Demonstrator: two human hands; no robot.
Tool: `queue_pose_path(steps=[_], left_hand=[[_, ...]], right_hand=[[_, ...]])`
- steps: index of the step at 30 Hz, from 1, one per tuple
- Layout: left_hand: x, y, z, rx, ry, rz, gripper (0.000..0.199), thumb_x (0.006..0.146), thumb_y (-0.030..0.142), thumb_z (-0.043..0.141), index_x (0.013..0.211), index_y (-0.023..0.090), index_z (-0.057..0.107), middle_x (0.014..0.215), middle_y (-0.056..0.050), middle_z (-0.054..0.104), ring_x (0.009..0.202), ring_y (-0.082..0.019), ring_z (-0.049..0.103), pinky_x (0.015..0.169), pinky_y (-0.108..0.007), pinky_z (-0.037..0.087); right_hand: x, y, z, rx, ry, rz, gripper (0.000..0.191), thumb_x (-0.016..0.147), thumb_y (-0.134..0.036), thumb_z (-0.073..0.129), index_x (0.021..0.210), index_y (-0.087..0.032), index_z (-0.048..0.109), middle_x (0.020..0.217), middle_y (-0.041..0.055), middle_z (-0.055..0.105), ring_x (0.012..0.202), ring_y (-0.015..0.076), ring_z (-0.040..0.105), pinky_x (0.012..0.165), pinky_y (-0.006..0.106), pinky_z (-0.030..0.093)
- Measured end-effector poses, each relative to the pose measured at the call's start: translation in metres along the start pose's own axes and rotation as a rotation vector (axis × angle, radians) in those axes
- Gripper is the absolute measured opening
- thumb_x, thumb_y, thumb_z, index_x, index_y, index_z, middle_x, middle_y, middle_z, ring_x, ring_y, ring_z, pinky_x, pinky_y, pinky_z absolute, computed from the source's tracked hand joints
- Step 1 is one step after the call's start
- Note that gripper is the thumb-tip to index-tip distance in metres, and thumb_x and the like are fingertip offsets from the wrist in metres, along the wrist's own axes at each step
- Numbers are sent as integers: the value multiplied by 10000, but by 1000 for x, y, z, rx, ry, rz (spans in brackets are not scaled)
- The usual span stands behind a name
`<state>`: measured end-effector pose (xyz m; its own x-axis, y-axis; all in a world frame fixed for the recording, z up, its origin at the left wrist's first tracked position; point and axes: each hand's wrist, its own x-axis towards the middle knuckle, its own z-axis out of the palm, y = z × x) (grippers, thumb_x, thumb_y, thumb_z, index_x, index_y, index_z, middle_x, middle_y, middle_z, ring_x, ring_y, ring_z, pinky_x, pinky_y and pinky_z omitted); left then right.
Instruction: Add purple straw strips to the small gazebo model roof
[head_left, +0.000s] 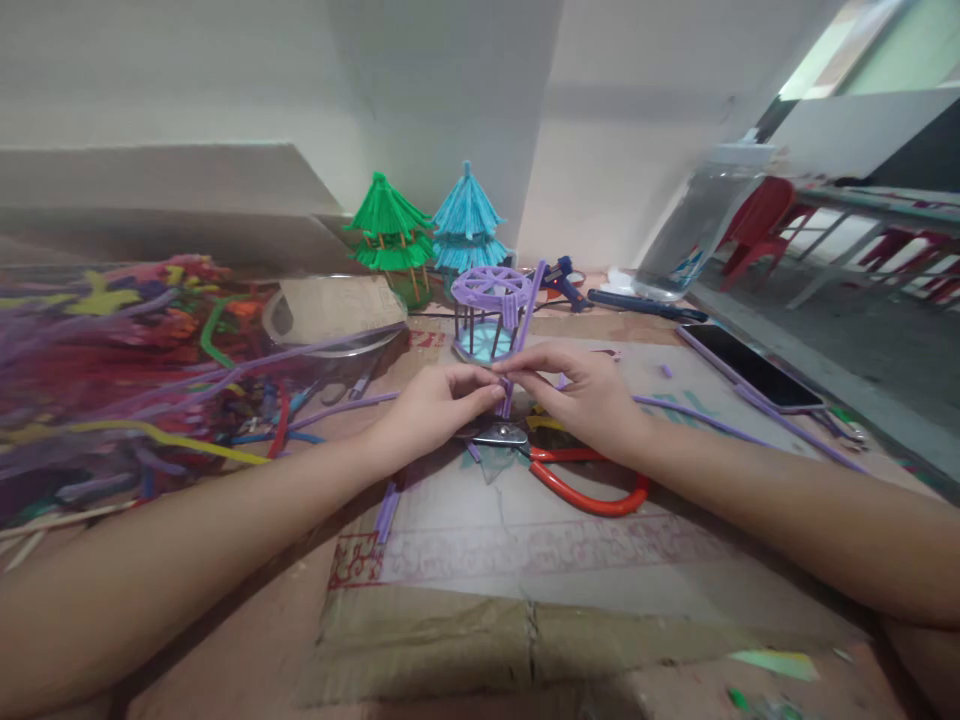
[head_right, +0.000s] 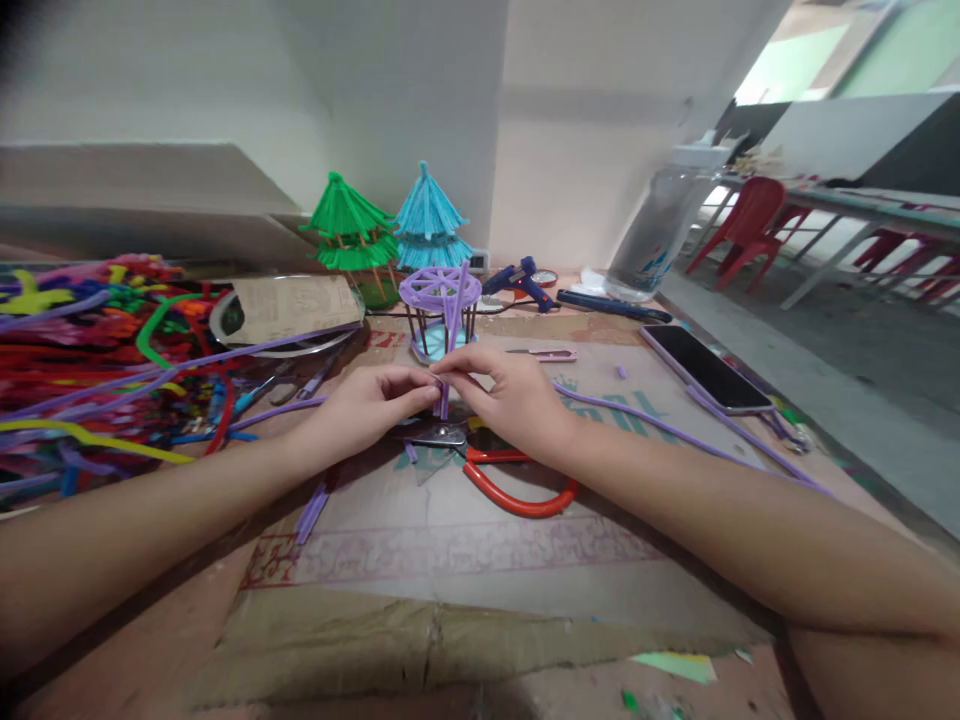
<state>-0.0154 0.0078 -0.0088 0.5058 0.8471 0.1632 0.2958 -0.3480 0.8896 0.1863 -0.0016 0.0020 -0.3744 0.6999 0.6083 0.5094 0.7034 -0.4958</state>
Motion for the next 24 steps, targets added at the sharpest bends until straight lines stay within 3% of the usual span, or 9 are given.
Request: queue_pose_path(steps=[12, 17, 24], left_hand=[[0, 1, 1, 42, -44, 7, 230, 867, 359, 602, 879, 162, 719, 823, -14, 702, 746, -139, 608, 692, -241, 447], [3, -4, 1, -87, -21, -32, 222, 852, 363, 625, 880, 158, 703, 840, -15, 692, 769, -136, 605, 726, -240, 447], [8, -7, -1, -190, 78, -67, 205, 829, 359, 644, 814, 156, 671, 772, 9, 652, 721, -115, 573, 708, -224, 427]], right_hand=[[-2, 3, 3, 10, 8, -37, 132, 891, -176, 606, 969, -207, 709, 939, 8, 754, 875, 150, 706, 813, 272, 548], [-6, 7, 5, 74, 3, -19, 268, 913, -267, 597, 1175, -231, 554, 1057, 33, 710, 964, 170, 691, 847, 310, 547], [-6, 8, -1, -233, -176, -85, 176, 883, -331, 627, 967, -210, 530, 931, 48, 667, 841, 213, 633, 731, 349, 498]])
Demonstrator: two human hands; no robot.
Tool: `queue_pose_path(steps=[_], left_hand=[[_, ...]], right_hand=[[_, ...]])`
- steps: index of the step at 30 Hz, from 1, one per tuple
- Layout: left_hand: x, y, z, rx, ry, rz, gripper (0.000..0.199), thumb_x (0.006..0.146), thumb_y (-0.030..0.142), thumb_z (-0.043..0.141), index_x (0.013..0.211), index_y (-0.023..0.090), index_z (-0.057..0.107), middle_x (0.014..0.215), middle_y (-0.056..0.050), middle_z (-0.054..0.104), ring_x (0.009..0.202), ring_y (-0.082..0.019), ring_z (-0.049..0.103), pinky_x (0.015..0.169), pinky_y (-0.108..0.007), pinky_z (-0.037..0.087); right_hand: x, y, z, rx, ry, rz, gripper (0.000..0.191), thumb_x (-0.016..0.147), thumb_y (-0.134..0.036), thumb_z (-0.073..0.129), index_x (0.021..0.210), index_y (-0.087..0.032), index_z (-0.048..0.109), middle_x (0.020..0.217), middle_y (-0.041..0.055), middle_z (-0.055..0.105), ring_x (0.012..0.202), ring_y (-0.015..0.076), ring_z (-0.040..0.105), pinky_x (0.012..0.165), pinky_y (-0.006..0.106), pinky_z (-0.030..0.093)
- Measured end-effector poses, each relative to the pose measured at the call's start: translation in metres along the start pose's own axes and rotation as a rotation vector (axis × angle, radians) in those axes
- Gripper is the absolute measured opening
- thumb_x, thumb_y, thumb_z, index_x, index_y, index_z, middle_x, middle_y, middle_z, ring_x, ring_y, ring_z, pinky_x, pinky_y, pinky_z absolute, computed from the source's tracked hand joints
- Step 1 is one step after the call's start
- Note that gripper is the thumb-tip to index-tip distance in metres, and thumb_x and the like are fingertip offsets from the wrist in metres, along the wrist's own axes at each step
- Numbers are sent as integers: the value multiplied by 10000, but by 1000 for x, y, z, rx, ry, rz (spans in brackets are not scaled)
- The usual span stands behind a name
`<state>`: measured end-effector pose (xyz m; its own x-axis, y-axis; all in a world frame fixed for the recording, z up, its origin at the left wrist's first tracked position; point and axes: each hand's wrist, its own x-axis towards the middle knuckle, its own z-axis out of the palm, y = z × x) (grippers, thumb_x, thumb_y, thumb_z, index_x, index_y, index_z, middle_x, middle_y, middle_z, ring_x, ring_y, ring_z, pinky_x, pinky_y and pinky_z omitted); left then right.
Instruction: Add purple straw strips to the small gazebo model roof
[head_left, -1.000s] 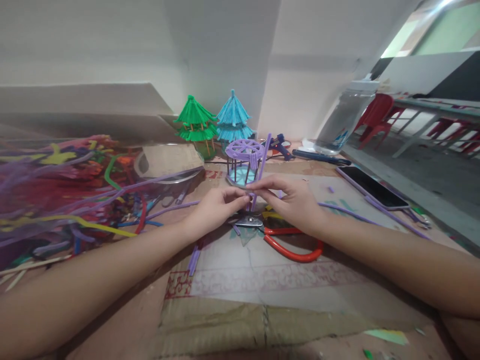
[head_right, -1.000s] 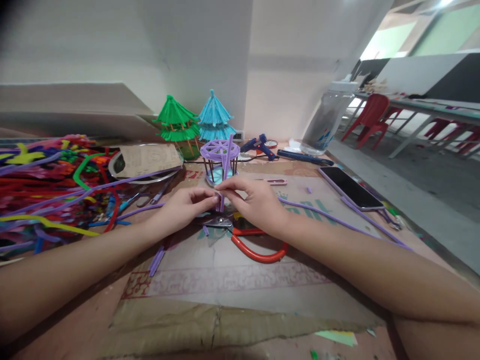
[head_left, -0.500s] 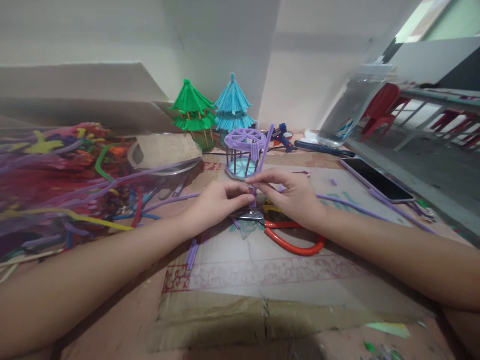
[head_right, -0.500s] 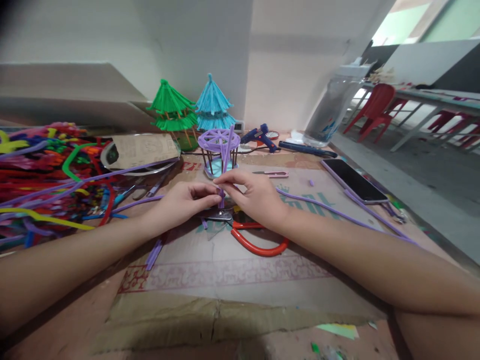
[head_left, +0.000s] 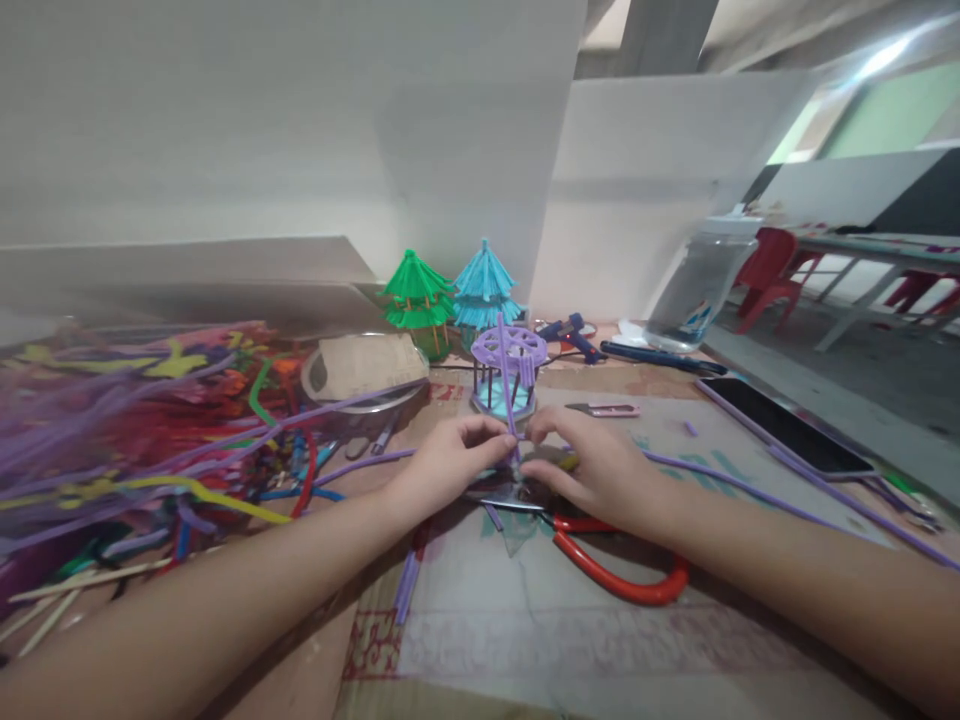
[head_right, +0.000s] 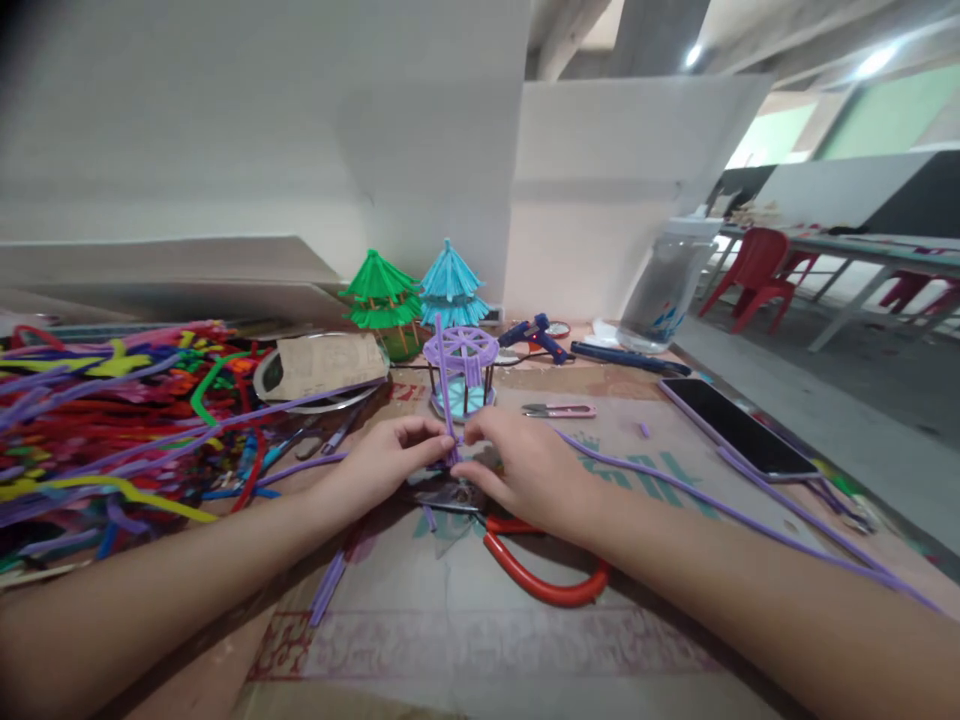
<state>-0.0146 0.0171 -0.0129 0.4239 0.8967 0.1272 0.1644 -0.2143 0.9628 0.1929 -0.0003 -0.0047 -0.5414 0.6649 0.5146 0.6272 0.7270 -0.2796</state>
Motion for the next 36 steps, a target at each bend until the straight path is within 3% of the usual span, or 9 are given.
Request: queue_pose_path(steps=[4, 14, 20, 36], left_hand=[[1, 2, 2, -35, 4, -22, 190, 812, 332, 646, 789, 144, 653, 747, 8, 627, 696, -112, 549, 682, -221, 414], [0, 5, 5, -50, -10, -19, 170, 817, 297, 622, 789, 133, 654, 744, 0, 615, 686, -107, 533, 677, -217, 410], [0, 4, 4, -31, -18, -14, 174, 816, 306, 624, 803, 135, 654, 771, -11, 631, 713, -117, 552, 687, -221, 416], [2, 0, 1, 4, -39, -21, 210, 832, 356, 626, 814, 148, 648, 795, -7, 650, 720, -116, 568, 692, -224, 425]], right_hand=[[-1, 1, 3, -96, -50, -78, 160, 869, -303, 647, 886, -203, 523, 889, 47, 643, 804, 203, 597, 683, 312, 455], [2, -3, 1, -125, -130, -74, 135, 883, -289, 623, 849, -184, 546, 865, 55, 639, 797, 210, 580, 696, 327, 449], [2, 0, 3, -91, -122, -94, 142, 927, -296, 556, 895, -161, 588, 900, 80, 654, 845, 218, 591, 765, 354, 462], [3, 5, 6, -121, -132, -59, 159, 901, -332, 605, 910, -173, 615, 872, 66, 674, 817, 216, 601, 731, 331, 452]])
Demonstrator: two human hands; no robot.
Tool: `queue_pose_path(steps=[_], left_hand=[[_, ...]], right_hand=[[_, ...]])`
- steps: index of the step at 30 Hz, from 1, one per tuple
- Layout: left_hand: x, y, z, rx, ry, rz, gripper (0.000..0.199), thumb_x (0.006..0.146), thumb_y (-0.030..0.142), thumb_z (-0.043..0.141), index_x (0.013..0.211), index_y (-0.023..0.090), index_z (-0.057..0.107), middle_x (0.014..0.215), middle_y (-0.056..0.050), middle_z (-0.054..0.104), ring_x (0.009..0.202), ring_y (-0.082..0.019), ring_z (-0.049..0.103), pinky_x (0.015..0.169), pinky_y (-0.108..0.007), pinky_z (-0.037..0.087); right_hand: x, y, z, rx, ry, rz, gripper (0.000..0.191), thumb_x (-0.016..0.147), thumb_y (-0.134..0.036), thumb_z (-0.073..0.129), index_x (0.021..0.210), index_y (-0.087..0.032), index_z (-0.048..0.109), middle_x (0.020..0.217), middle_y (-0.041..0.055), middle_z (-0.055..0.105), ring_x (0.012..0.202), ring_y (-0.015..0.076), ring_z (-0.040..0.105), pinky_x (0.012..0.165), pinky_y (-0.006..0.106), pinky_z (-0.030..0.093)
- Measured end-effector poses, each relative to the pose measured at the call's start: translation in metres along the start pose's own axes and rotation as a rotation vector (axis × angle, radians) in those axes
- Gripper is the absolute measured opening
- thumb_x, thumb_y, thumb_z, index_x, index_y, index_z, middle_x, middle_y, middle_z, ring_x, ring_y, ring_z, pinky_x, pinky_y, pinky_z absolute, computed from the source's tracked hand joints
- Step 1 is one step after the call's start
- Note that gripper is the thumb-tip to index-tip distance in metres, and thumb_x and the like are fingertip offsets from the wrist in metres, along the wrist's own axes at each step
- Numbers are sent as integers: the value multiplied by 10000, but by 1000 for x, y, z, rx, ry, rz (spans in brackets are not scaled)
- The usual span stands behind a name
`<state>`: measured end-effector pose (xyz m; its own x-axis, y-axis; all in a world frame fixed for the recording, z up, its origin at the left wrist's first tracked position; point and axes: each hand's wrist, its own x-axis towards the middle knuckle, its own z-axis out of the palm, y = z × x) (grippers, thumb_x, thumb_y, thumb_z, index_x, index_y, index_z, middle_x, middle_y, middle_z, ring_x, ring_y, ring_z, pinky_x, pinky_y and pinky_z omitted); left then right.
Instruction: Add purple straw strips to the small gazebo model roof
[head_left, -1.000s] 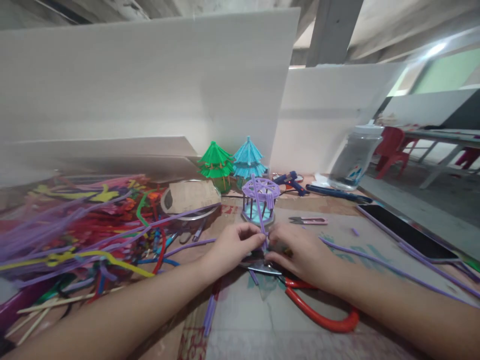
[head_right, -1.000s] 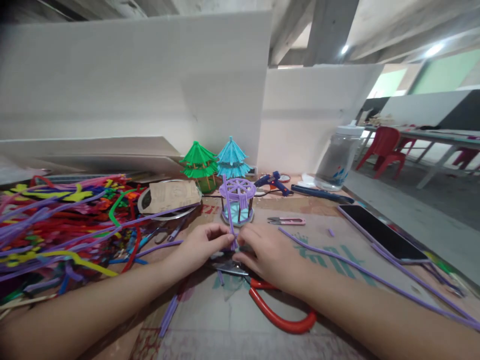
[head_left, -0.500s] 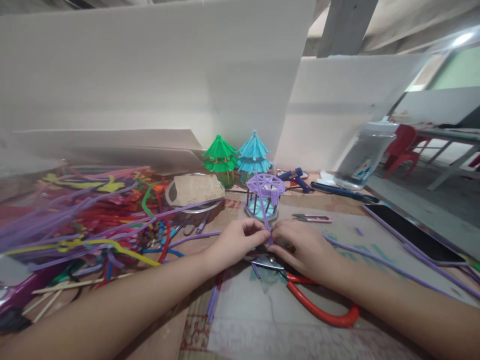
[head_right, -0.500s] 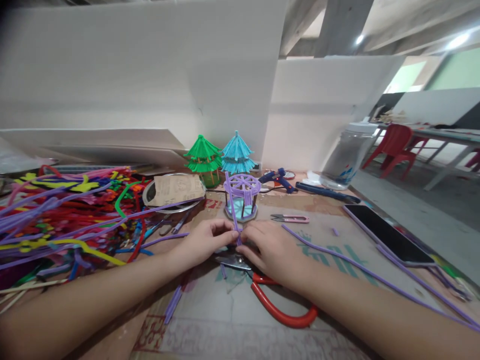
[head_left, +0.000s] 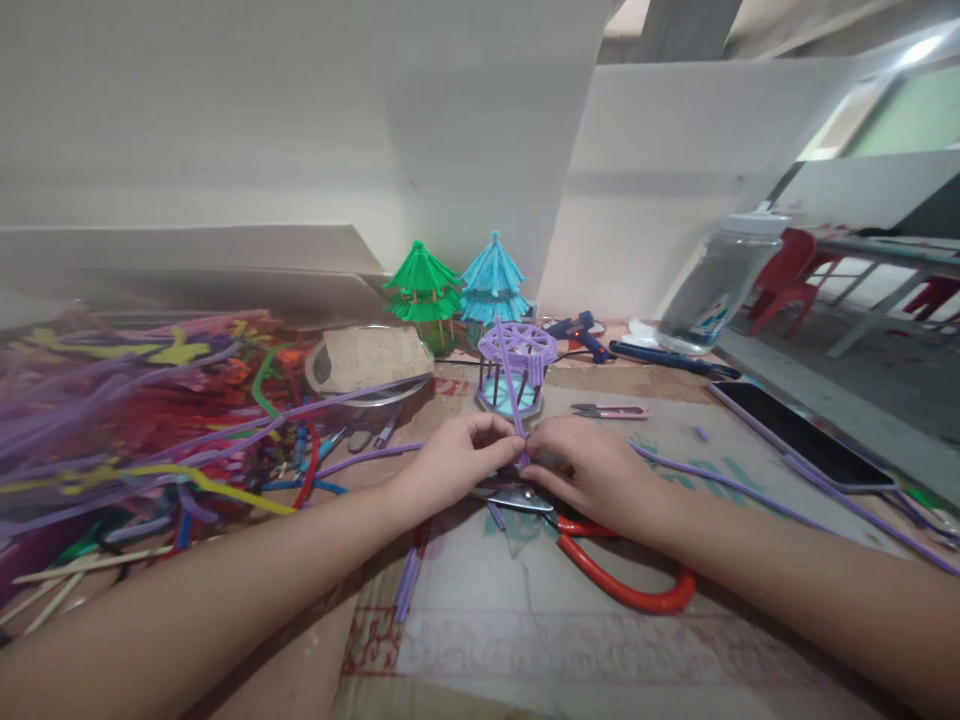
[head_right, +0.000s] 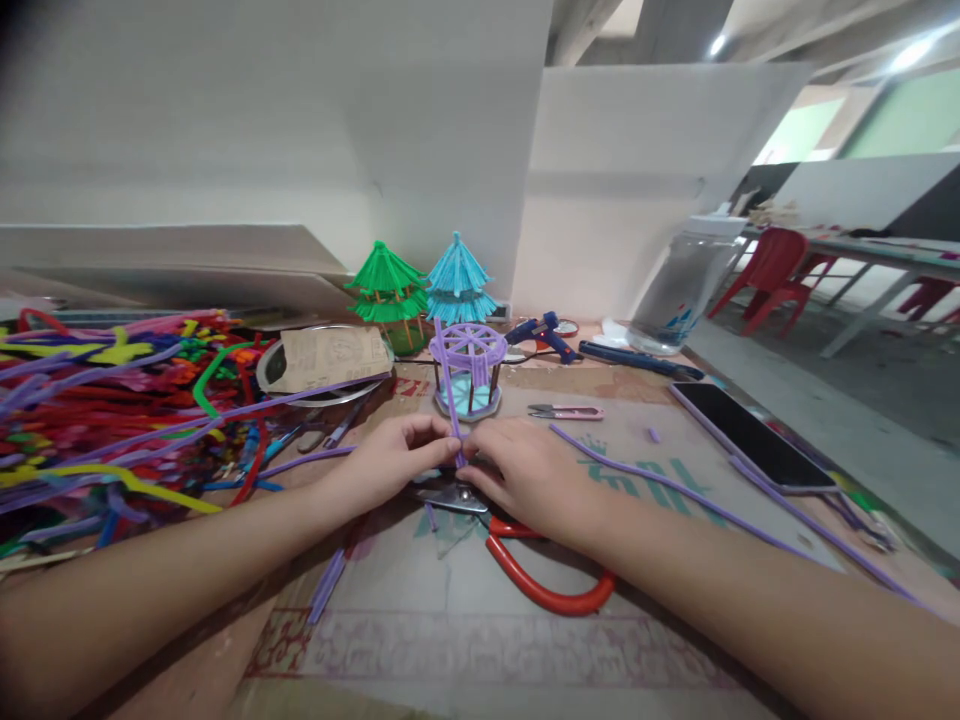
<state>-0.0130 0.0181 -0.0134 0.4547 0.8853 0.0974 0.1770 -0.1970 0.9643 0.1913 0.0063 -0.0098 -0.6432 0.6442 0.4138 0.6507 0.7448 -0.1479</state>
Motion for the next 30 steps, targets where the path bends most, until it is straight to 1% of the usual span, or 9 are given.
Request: queue_pose_path(steps=[4, 9, 18, 23, 26, 30], left_hand=[[0, 3, -1, 53, 14, 12, 240, 830, 387, 621, 831, 148, 649, 807, -21, 650, 745, -134, 572, 703, -238, 427], [0, -2, -3, 57, 18, 7, 284, 821, 431, 630, 841, 149, 658, 793, -20, 661, 715, -134, 578, 686, -246, 422], [3, -8, -4, 63, 10, 11, 289, 816, 436, 633, 840, 155, 693, 791, -26, 686, 705, -139, 599, 675, -249, 448], [2, -6, -3, 63, 21, 0, 281, 808, 423, 644, 834, 147, 686, 773, -21, 681, 692, -134, 595, 669, -244, 443], [1, -4, -3, 57, 6, 0, 271, 814, 416, 641, 832, 149, 683, 765, -12, 678, 687, -125, 590, 671, -236, 440], [-1, -2, -2, 57, -7, 8, 265, 820, 411, 636, 826, 149, 676, 765, -10, 673, 695, -125, 597, 679, -236, 442]], right_hand=[[0, -1, 1, -29, 56, -26, 139, 893, -304, 615, 921, -169, 623, 862, 66, 678, 814, 211, 611, 720, 316, 443], [-2, -1, 2, -64, 97, -53, 114, 896, -287, 608, 898, -176, 632, 834, 63, 681, 792, 201, 616, 709, 304, 439], [0, -2, -1, -15, 47, -32, 128, 892, -308, 620, 881, -182, 640, 861, 61, 696, 827, 210, 624, 744, 316, 457], [0, -2, -2, -19, 27, -61, 172, 879, -361, 644, 891, -189, 647, 876, 59, 702, 854, 212, 629, 774, 323, 463], [1, -1, -1, -17, 19, -67, 174, 897, -356, 619, 887, -186, 653, 876, 57, 709, 862, 212, 633, 801, 333, 464], [2, -1, -1, -27, 17, -65, 180, 912, -345, 591, 875, -182, 661, 855, 63, 707, 845, 213, 630, 790, 337, 462]])
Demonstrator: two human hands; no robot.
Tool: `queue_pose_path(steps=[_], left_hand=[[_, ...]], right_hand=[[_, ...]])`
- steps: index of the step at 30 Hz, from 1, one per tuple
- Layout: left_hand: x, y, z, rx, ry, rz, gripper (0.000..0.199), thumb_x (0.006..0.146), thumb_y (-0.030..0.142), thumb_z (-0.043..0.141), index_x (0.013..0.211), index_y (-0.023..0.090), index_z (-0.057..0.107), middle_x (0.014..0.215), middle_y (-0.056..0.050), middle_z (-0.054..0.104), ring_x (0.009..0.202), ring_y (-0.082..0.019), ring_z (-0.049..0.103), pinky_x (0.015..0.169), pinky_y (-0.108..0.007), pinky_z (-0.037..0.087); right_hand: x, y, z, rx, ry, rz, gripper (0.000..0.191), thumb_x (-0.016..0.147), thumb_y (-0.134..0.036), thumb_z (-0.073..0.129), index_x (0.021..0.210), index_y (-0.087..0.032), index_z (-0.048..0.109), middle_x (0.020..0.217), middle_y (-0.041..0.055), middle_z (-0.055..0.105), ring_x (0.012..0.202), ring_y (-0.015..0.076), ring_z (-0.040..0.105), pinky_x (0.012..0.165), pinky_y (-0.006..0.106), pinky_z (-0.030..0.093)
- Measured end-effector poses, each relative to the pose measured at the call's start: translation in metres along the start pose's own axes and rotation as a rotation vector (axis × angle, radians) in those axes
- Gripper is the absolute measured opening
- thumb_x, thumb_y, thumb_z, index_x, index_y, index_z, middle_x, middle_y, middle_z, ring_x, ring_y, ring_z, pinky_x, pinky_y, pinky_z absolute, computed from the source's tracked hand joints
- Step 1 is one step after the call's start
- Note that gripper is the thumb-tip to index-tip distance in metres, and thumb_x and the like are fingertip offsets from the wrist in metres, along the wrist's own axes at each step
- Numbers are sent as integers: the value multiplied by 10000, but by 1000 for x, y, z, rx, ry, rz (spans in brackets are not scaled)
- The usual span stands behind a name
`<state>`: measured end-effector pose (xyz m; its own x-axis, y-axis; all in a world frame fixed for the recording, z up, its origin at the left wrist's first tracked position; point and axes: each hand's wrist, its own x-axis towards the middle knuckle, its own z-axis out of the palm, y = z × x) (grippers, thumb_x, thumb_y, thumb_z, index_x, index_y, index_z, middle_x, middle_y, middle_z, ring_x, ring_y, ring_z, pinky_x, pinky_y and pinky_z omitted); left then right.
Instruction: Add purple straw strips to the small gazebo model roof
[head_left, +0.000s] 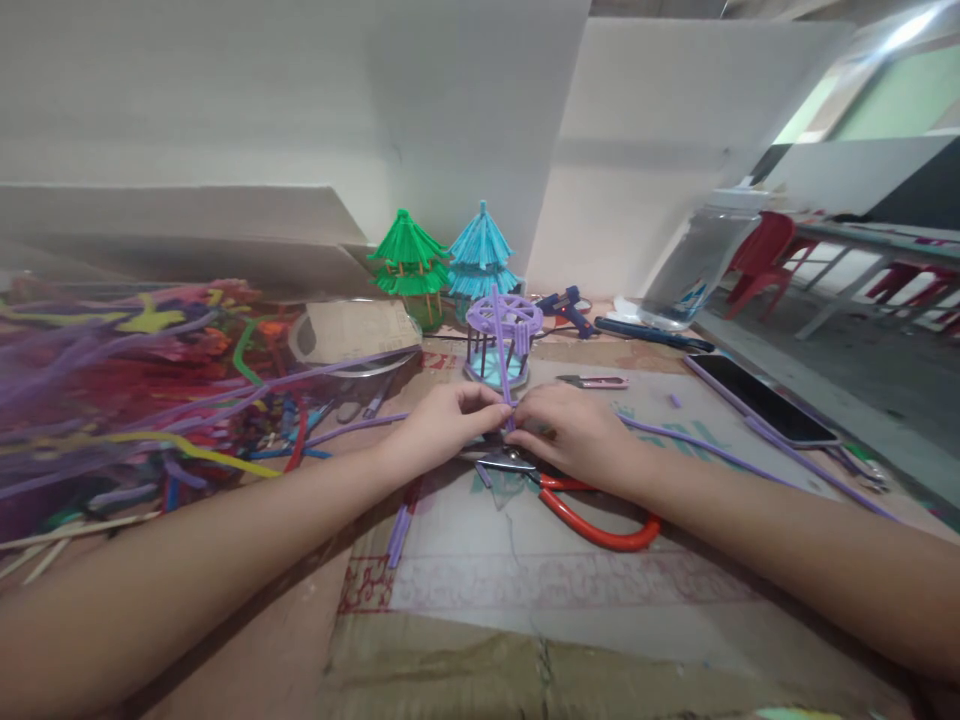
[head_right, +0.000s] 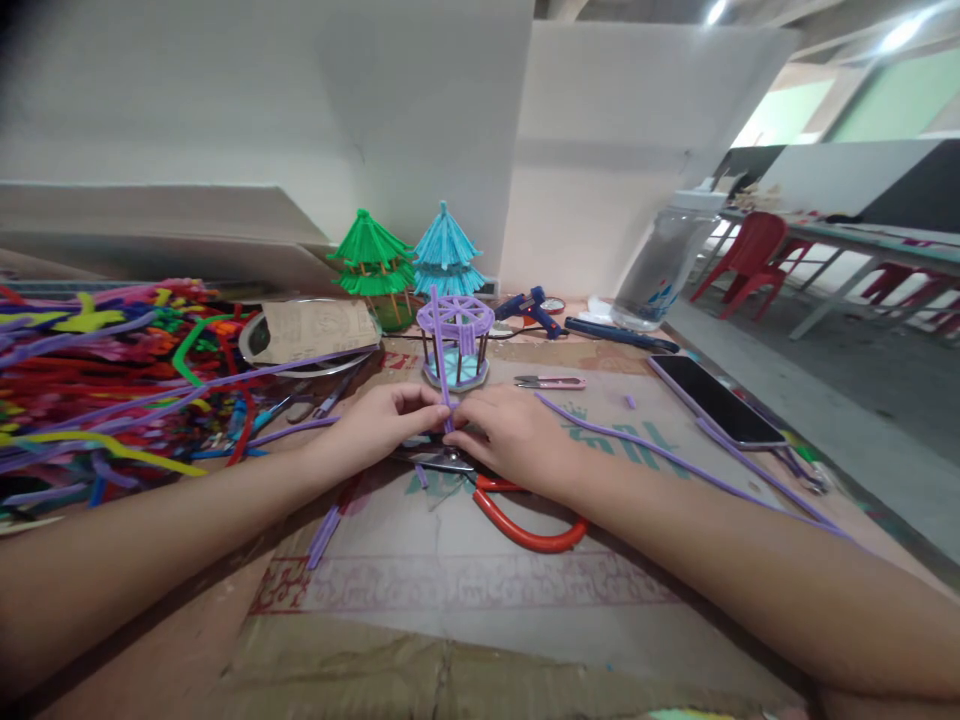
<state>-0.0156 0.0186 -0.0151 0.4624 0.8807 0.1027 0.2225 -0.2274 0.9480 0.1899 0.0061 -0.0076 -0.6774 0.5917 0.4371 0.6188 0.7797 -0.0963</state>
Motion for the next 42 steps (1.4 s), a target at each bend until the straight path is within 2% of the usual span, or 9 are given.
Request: queue_pose_path(steps=[12, 16, 20, 25, 28, 33, 42], left_hand=[[-2, 1, 0, 36, -36, 21, 249, 836, 396, 611, 852, 160, 688, 805, -11, 688, 716, -128, 599, 683, -234, 437], [0, 0, -1, 53, -5, -1, 278, 816, 425, 630, 833, 154, 690, 793, -22, 689, 706, -139, 600, 677, -249, 441], [2, -2, -3, 61, 57, 13, 291, 797, 443, 652, 813, 155, 692, 799, -24, 692, 716, -146, 604, 696, -264, 446], [1, -1, -2, 62, 62, 18, 299, 805, 443, 652, 819, 147, 688, 812, -38, 702, 737, -155, 614, 690, -266, 448], [0, 0, -2, 80, 70, 27, 289, 812, 435, 646, 821, 149, 688, 815, -36, 707, 737, -153, 618, 688, -263, 455], [1, -2, -1, 46, 49, 42, 277, 814, 427, 649, 814, 152, 679, 801, -28, 712, 730, -146, 629, 687, -257, 467], [-2, 7, 1, 53, 50, 20, 301, 804, 439, 659, 827, 141, 692, 797, -47, 732, 738, -161, 656, 694, -270, 495]], right_hand=[[1, 1, 0, -57, -4, -67, 256, 949, -355, 521, 847, -169, 665, 793, 74, 690, 800, 216, 616, 763, 340, 452], [0, 0, -1, -4, 0, -59, 243, 915, -385, 584, 864, -164, 675, 822, 85, 705, 830, 228, 633, 775, 348, 464], [0, -3, -4, 148, -9, 60, 247, 892, -403, 613, 899, -171, 696, 847, 71, 725, 799, 209, 647, 738, 326, 468], [6, 0, -8, 598, -140, 349, 318, 934, -377, 513, 826, -167, 728, 772, 28, 738, 709, 159, 662, 657, 268, 489], [10, 2, -10, 750, -175, 444, 314, 898, -402, 556, 817, -161, 742, 783, 30, 751, 720, 161, 674, 677, 266, 511], [11, 1, -8, 758, -245, 503, 298, 867, -423, 597, 821, -174, 755, 813, 29, 758, 762, 164, 678, 724, 263, 505], [9, 4, -5, 915, -219, 507, 317, 812, -460, 644, 789, -164, 757, 792, 46, 753, 743, 165, 669, 741, 291, 508]])
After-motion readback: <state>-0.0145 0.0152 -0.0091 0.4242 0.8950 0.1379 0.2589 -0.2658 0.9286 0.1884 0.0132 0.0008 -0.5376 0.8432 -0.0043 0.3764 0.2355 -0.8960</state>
